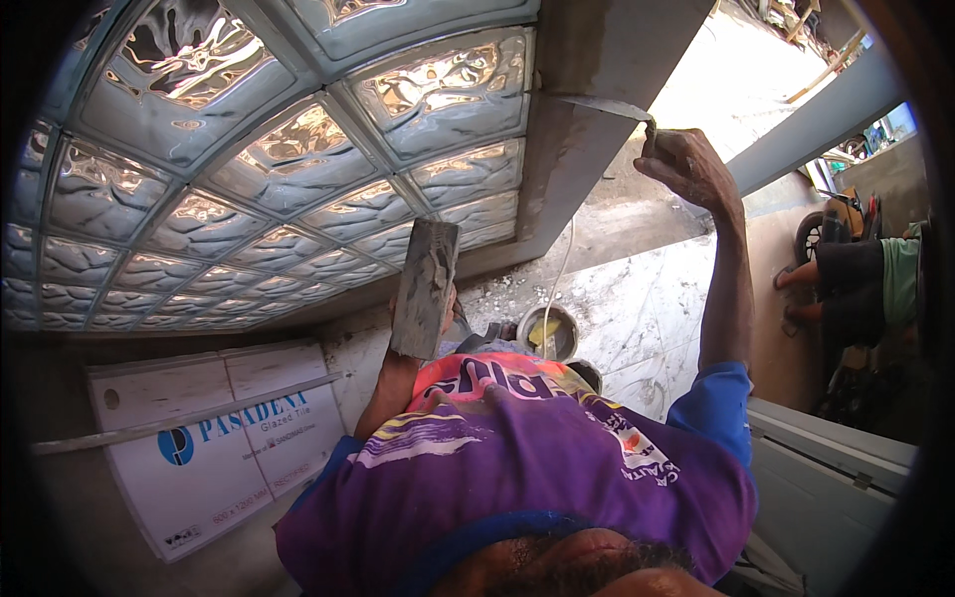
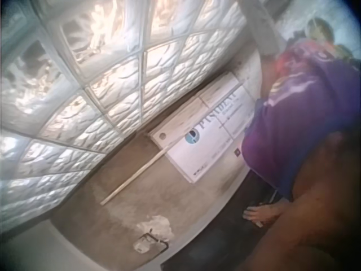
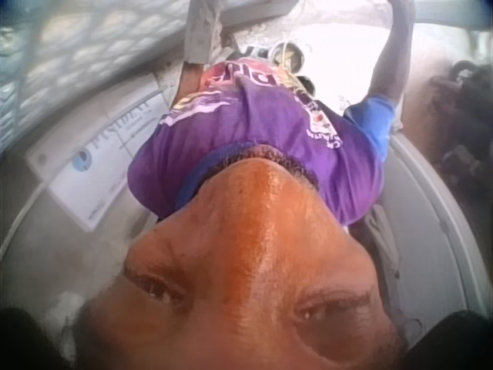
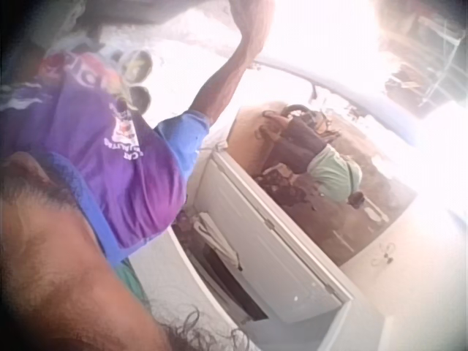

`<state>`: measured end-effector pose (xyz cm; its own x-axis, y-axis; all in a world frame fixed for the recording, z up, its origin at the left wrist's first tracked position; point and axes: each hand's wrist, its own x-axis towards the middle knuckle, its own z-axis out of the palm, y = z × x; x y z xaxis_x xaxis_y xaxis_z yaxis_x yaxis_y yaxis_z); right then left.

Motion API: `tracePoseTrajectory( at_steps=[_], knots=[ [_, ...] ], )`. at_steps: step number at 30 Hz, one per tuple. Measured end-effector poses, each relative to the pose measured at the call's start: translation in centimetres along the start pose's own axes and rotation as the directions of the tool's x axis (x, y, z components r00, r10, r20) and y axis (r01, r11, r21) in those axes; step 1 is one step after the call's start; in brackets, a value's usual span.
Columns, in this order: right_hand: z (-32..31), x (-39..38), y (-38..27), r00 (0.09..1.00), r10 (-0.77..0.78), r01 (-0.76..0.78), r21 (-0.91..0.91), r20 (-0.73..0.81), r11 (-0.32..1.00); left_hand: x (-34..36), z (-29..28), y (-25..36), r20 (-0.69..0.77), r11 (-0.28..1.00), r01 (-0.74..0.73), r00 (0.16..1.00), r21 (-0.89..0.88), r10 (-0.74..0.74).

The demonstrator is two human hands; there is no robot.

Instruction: The person applies mortar to the edge of a wall next to glass bricks using a trowel and a hawk, smoothing the surface by hand and with the tools.

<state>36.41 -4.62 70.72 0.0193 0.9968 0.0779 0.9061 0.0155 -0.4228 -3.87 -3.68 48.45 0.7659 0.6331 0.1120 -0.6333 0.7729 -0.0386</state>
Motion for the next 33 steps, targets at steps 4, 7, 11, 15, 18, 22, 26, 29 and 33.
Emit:
tracePoseTrajectory(
  at_steps=[4,7,11,15,18,22,26,29,33],
  knots=[
    [-2.3,0.1,-0.7,1.0,0.014,-0.015,0.019,0.004,1.0,-0.1,0.5,0.1,0.008,0.998,0.031,0.999,-0.063,-0.031],
    [-2.5,-0.2,0.0,0.996,-0.024,0.029,0.054,-0.086,0.998,0.1,0.5,0.2,0.012,0.996,0.043,0.999,-0.077,-0.042],
    [-1.5,-1.0,-0.7,0.996,0.013,0.005,0.206,-0.087,0.978,0.3,-0.3,0.4,0.037,0.996,0.057,0.998,-0.064,-0.054],
    [3.5,-2.0,-2.7,0.988,0.133,-0.152,0.651,0.079,0.743,0.9,-0.8,0.3,0.065,0.994,0.068,0.996,-0.08,-0.063],
    [6.2,-1.9,-2.9,0.977,0.082,-0.208,0.811,0.196,0.546,1.2,-0.5,0.2,0.085,0.995,0.075,0.994,-0.058,-0.07],
    [5.4,-0.2,-1.8,0.979,0.005,-0.173,0.83,0.202,0.531,0.9,0.4,0.0,-0.009,0.998,0.049,0.999,-0.028,-0.049],
    [4.0,1.1,0.4,0.978,-0.054,-0.141,0.821,0.204,0.553,0.5,0.0,0.2,-0.047,0.999,0.042,0.998,-0.015,-0.043],
    [3.6,0.7,0.9,0.975,0.02,-0.19,0.789,0.219,0.584,0.2,-1.0,0.6,0.001,0.993,0.073,0.997,-0.091,-0.073],
    [5.6,-1.3,2.1,0.973,0.099,-0.231,0.855,0.209,0.464,0.1,-1.4,1.0,0.044,0.993,0.099,0.994,-0.057,-0.097]
  ],
)
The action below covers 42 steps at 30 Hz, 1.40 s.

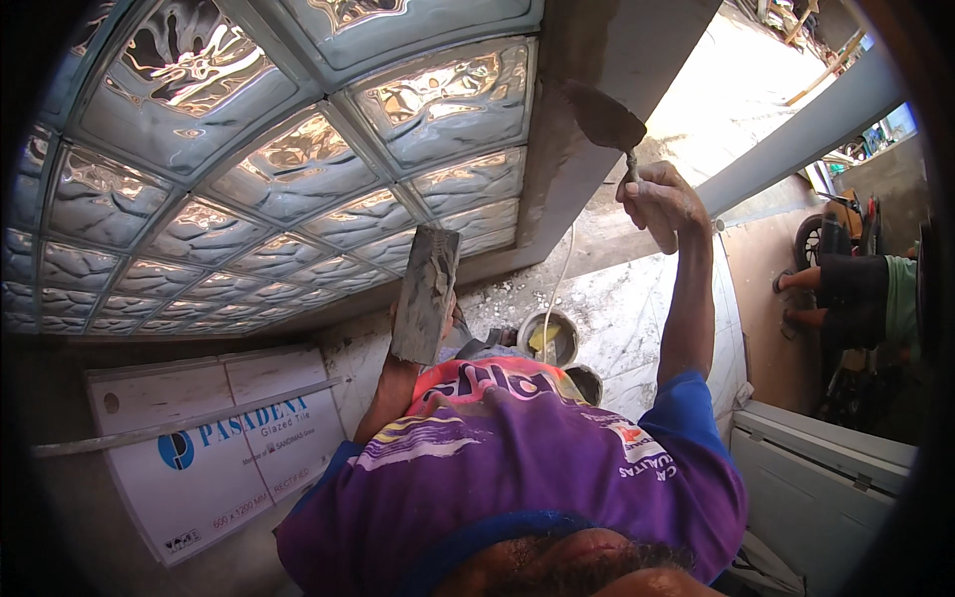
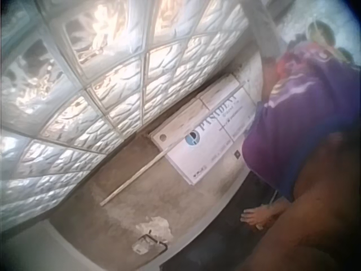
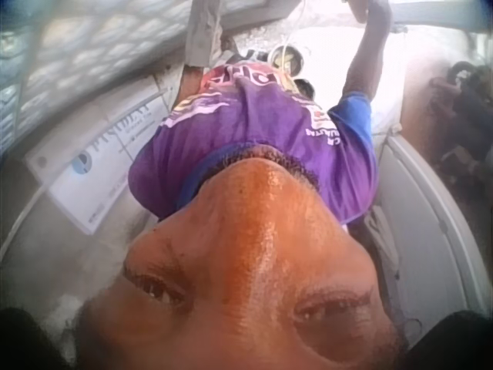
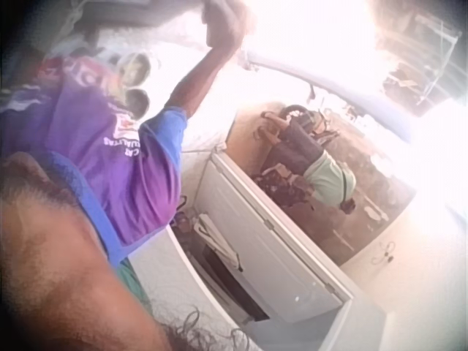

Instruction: The person applies mortar to the edge of a wall next to glass bricks using a trowel and a hawk, smoothing the surface by hand and with the tools.

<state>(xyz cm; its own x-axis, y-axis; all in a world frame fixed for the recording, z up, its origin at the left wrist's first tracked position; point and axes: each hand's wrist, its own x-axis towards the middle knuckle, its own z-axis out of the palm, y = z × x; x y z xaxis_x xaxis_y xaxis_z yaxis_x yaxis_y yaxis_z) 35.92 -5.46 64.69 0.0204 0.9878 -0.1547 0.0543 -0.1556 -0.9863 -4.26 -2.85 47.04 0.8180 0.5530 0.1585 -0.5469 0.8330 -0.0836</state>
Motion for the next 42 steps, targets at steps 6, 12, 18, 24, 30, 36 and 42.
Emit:
tracePoseTrajectory(
  at_steps=[6,12,18,24,30,36,42],
  knots=[
    [7.6,-2.2,3.7,0.983,-0.174,0.182,0.227,-0.057,0.957,-0.8,-1.7,0.6,-0.2,0.982,-0.118,0.969,0.149,0.147],
    [18.1,-0.8,4.2,0.931,-0.18,0.255,0.213,-0.318,0.943,0.6,0.1,0.4,-0.005,0.965,-0.037,0.999,0.26,0.04],
    [19.2,1.0,2.5,0.903,-0.136,0.229,0.19,-0.408,0.955,-0.3,1.3,-0.2,-0.191,0.989,-0.123,0.972,0.082,0.137],
    [19.8,1.8,2.5,0.893,-0.089,0.221,0.257,-0.442,0.941,-0.6,1.9,-0.5,-0.215,0.976,-0.154,0.959,0.156,0.186],
    [20.0,2.0,4.0,0.887,-0.042,0.188,0.277,-0.46,0.942,-1.2,1.5,-0.2,-0.26,0.966,-0.178,0.94,0.186,0.223],
    [19.8,0.9,5.8,0.89,0.006,0.112,0.233,-0.455,0.966,-1.2,0.7,0.2,-0.207,0.965,-0.178,0.954,0.192,0.217],
    [19.6,0.3,2.5,0.887,-0.085,0.192,0.196,-0.455,0.962,-1.5,-0.4,0.5,-0.225,0.976,-0.175,0.954,0.128,0.2]
  ],
)
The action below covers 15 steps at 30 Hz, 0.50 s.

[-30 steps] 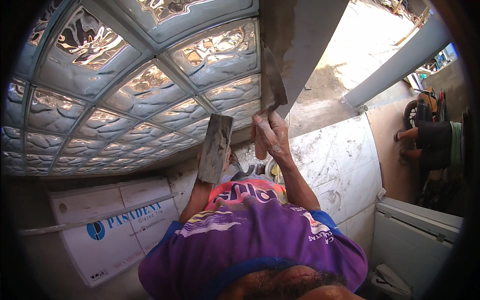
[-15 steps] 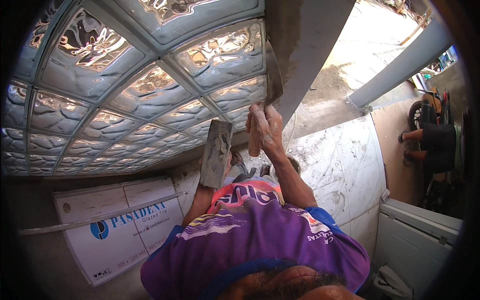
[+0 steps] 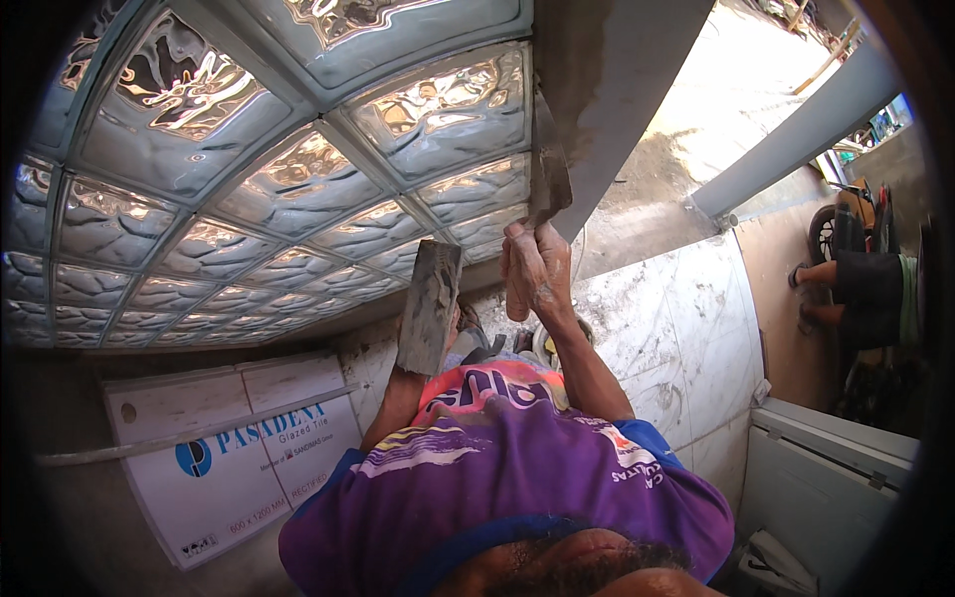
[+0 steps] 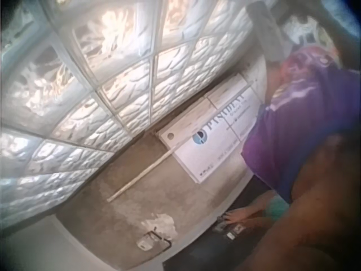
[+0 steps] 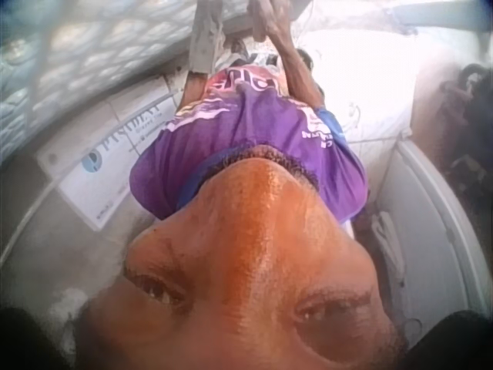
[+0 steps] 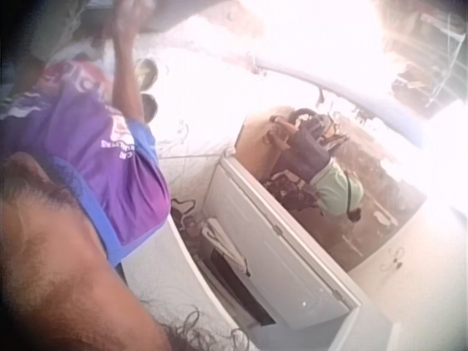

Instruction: The person applies mortar to the edge of a wall next to glass bricks using a trowel and a hawk, smoothing the surface by hand and with the tools.

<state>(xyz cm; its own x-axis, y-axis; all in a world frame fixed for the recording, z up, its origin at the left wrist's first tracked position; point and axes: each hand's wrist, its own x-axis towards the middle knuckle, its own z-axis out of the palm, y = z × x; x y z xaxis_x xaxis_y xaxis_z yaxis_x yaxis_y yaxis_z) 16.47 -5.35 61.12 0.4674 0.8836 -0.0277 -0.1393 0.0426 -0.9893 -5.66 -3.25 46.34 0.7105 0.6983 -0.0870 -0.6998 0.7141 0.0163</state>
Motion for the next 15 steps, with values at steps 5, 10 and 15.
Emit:
tracePoseTrajectory(
  at_steps=[5,10,15],
  knots=[
    [0.5,1.3,-0.7,1.0,-0.009,0.01,0.036,-0.029,0.999,0.0,0.1,-0.6,-0.088,0.997,-0.077,0.993,0.014,0.078],
    [0.0,0.8,0.2,0.998,0.065,-0.064,0.025,-0.015,0.998,0.2,0.3,-0.3,0.033,1.0,0.009,0.999,0.026,-0.01],
    [-0.7,0.1,2.0,0.995,0.103,-0.102,-0.05,0.009,0.994,0.0,2.2,-0.2,-0.042,0.998,0.06,0.997,0.02,-0.059]
  ],
)
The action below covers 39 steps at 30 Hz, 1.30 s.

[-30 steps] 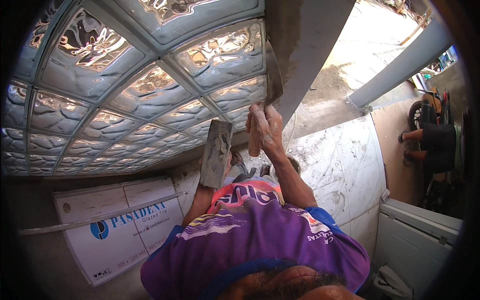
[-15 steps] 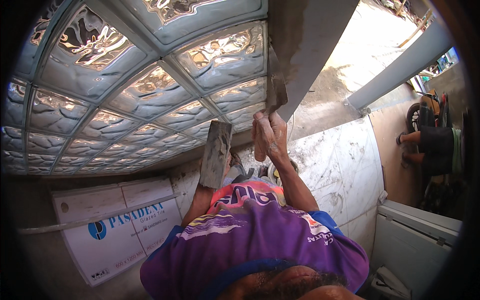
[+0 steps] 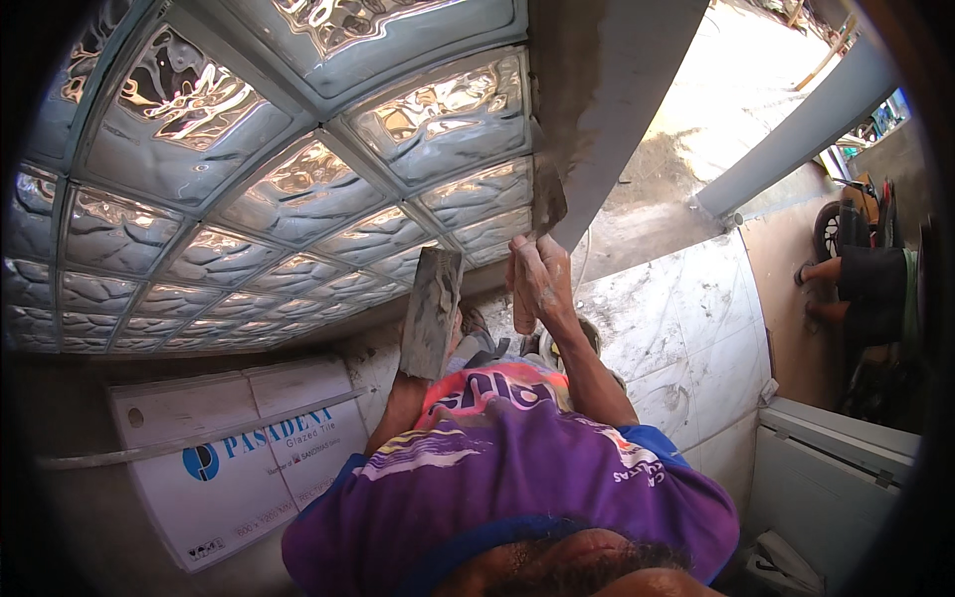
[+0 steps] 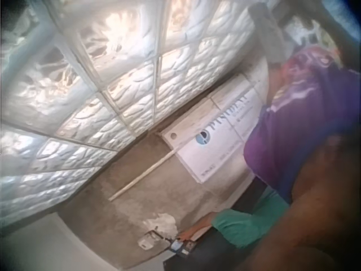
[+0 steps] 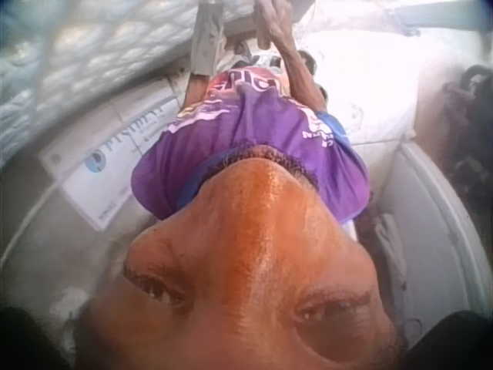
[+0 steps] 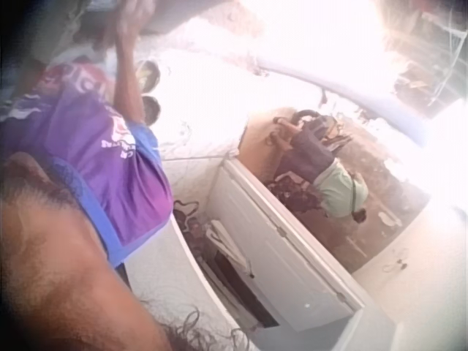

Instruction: The person applies mortar to the edge of a wall next to glass bricks using a trowel and a hawk, smoothing the surface by hand and with the tools.

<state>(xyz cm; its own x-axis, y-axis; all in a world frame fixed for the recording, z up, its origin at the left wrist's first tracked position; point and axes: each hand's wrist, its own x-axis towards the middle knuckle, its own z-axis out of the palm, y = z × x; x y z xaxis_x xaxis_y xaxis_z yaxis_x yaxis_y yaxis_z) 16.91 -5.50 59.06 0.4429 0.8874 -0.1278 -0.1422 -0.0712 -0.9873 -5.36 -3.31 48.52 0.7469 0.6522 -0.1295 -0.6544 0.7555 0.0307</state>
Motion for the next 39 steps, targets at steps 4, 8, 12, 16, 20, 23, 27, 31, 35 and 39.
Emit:
tracePoseTrajectory(
  at_steps=[4,8,12,16,20,23,27,31,35,39],
  knots=[
    [0.4,-0.1,-2.4,0.997,-0.08,0.08,0.014,-0.006,0.997,0.2,0.9,-0.4,0.037,0.994,-0.02,0.999,0.109,0.016],
    [0.8,1.2,-2.8,0.993,-0.116,0.116,0.039,-0.008,0.992,0.7,3.2,-1.4,-0.209,0.987,-0.052,0.974,0.153,0.084],
    [0.8,1.0,-1.4,0.999,-0.035,0.038,0.102,-0.038,0.994,0.8,2.2,-1.2,-0.147,0.982,-0.028,0.988,0.186,0.056],
    [0.0,0.1,0.1,1.0,0.015,-0.014,0.062,-0.014,0.998,0.0,2.3,-0.9,-0.124,0.984,-0.02,0.991,0.175,0.043],
    [-0.4,-0.2,-0.9,0.999,-0.045,0.045,0.022,0.02,0.999,0.2,2.1,-0.9,-0.122,0.968,-0.083,0.986,0.238,0.115],
    [0.2,0.4,-2.0,0.995,-0.094,0.093,0.048,0.025,0.995,1.0,-1.4,0.7,0.053,0.986,0.066,0.996,0.152,-0.074],
    [0.1,1.4,-1.0,0.997,-0.069,0.067,0.095,0.021,0.993,1.7,-2.0,0.9,0.212,0.974,0.214,0.951,0.067,-0.224],
    [-0.7,-0.1,2.1,0.999,0.049,-0.05,0.051,0.021,0.997,1.2,-1.8,0.9,0.161,0.976,0.217,0.964,-0.024,-0.211],
    [-2.9,-3.4,4.0,0.975,0.17,-0.183,0.076,0.146,0.98,1.9,-1.0,0.2,0.255,0.985,0.174,0.952,0.012,-0.171],
    [-4.7,-5.7,3.9,0.953,-0.178,0.251,-0.312,0.244,0.916,3.2,-1.6,-1.1,0.253,0.99,0.119,0.958,0.069,-0.133]
  ],
)
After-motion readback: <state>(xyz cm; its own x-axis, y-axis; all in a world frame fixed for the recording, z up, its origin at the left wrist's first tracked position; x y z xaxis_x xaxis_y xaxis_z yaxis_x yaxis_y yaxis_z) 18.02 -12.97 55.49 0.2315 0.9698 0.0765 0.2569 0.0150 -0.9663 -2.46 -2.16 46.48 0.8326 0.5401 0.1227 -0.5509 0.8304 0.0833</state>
